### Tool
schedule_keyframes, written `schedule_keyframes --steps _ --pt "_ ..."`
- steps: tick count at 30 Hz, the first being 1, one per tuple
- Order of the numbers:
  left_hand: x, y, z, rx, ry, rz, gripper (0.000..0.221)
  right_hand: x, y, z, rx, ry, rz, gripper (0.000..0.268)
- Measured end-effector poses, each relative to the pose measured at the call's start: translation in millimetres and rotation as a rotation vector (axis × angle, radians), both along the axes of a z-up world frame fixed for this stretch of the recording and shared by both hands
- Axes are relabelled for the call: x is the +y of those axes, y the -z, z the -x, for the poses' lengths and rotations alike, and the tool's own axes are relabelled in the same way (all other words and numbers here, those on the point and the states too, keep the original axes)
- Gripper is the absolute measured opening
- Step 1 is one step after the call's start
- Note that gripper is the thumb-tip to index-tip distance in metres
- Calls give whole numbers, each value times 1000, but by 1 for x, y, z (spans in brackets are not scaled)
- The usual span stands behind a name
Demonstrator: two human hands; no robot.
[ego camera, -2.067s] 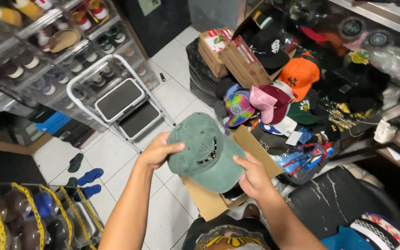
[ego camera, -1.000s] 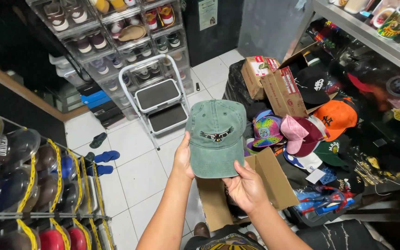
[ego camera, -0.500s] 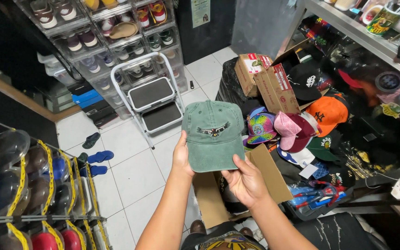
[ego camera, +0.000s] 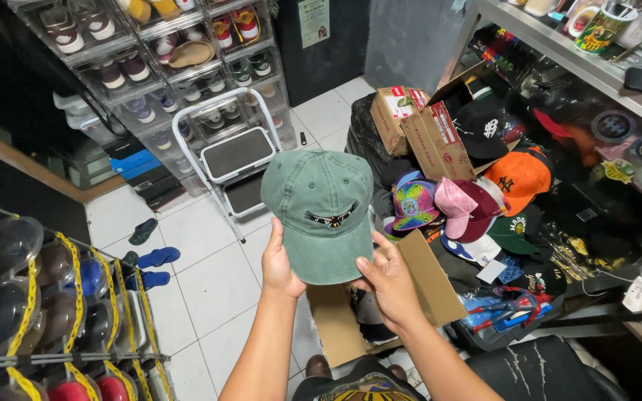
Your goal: The person is taking various baseball caps out of a cardboard box, inspecting them by rotating them and looking at the interior, and then placing them on a nearby chair.
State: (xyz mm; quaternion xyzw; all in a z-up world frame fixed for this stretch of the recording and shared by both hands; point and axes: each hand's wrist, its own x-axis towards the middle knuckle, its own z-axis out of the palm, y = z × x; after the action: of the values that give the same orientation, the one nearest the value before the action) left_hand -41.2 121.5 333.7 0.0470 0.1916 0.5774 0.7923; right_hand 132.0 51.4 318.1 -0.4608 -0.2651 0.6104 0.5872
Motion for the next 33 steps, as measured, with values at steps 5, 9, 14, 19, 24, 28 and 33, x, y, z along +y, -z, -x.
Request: schedule_keyframes --steps 5,9,14,19,24,28,33 --pt "4 34 4 36 10 39 61 -7 -5 7 -83 8 -54 81" --pt "-12 0 -5 85 -43 126 62 -22 -15 5 -797 19 -118 65" --pt "-17 41 -14 274 -133 -154 13 -22 11 1 -1129 -106 -488 80" --pt "-36 -22 -5 1855 -54 -933 37 -13 41 0 -248 -32 88 42" --pt "-34 -16 8 2249 -383 -1205 24 -21 59 6 402 -126 67 44" --pt "-16 -21 35 2526 -468 -1109 13 -29 69 13 421 -156 134 49" --pt "0 -69 80 2365 -779 -911 14 -33 83 19 500 -208 70 46"
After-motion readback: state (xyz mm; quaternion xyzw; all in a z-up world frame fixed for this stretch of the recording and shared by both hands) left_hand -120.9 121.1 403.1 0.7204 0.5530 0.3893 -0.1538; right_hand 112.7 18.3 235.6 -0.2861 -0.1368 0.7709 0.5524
